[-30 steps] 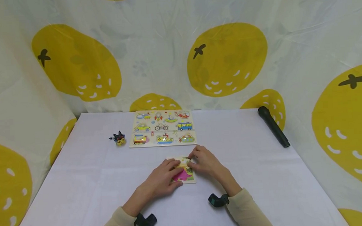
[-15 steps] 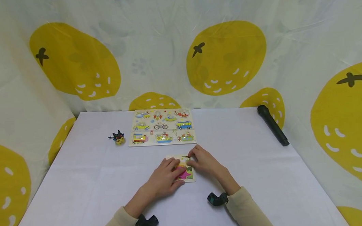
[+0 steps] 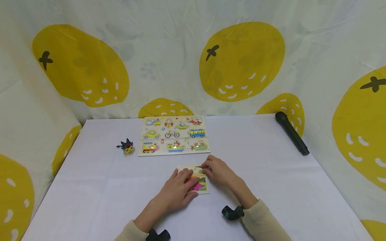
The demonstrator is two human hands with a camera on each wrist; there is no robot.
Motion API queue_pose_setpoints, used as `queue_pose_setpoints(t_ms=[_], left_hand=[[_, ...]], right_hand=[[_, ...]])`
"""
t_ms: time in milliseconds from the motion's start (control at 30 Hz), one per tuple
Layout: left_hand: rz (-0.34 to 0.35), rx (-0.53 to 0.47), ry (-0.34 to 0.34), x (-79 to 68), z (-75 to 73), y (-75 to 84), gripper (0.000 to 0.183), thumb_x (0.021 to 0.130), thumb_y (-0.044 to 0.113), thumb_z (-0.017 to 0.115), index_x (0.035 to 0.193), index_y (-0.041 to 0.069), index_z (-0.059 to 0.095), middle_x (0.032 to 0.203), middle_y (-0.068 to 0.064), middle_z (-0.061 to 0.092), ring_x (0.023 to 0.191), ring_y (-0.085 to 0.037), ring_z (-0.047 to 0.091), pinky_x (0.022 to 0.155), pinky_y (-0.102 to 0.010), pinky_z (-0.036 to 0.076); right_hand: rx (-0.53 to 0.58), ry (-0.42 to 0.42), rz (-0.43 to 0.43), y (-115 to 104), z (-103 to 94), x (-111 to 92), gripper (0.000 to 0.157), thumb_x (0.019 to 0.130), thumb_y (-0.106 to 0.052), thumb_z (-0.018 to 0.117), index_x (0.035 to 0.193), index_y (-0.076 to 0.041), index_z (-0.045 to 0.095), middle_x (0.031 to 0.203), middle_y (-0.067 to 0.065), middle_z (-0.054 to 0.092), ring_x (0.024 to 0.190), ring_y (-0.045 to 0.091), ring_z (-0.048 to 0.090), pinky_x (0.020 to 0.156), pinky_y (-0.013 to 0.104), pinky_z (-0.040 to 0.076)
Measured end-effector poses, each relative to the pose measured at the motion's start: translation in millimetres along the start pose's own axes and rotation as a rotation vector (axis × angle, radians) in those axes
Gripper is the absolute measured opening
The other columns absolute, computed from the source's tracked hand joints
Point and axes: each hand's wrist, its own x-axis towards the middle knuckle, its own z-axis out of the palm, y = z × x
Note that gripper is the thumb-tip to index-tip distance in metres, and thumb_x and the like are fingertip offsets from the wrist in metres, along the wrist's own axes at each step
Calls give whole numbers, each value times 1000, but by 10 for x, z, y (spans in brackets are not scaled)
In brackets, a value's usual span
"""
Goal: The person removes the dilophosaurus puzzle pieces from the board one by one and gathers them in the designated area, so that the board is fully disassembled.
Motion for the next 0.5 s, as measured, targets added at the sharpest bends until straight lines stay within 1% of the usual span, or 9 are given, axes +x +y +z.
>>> queue_pose_setpoints(t_ms=[133, 233, 367, 500], left_hand=[[-12, -7, -18, 6, 0, 5, 52, 99, 52, 53, 143, 25, 55, 150, -8, 47, 144, -28, 41, 120, -59, 30], [-16, -12, -27, 9, 0, 9, 51, 99, 51, 53, 144, 25, 54, 150, -8, 47, 144, -28, 40, 120, -59, 29], [-20, -13, -29, 5, 1, 11, 51, 99, 51, 53, 144, 25, 54, 149, -8, 47, 144, -28, 40, 120, -59, 30], [-24, -7, -27, 2, 1, 14, 51, 99, 51, 53, 143, 25, 55, 148, -7, 47, 144, -27, 40, 120, -59, 30]], right_hand=[[24, 30, 21, 9, 27, 18, 11, 93, -13, 70, 100, -6, 75, 92, 1, 61, 81, 12, 55, 78, 34, 51], [48, 46, 61, 17, 74, 26, 8, 95, -13, 67, 98, -7, 73, 94, 1, 61, 84, 13, 56, 81, 35, 53], [68, 65, 113, 26, 147, 21, 9, 99, -15, 61, 98, -8, 68, 97, 1, 59, 86, 13, 56, 80, 34, 52], [83, 86, 143, 21, 189, 14, 11, 101, -17, 57, 98, -9, 64, 99, 1, 58, 86, 13, 55, 81, 34, 52]])
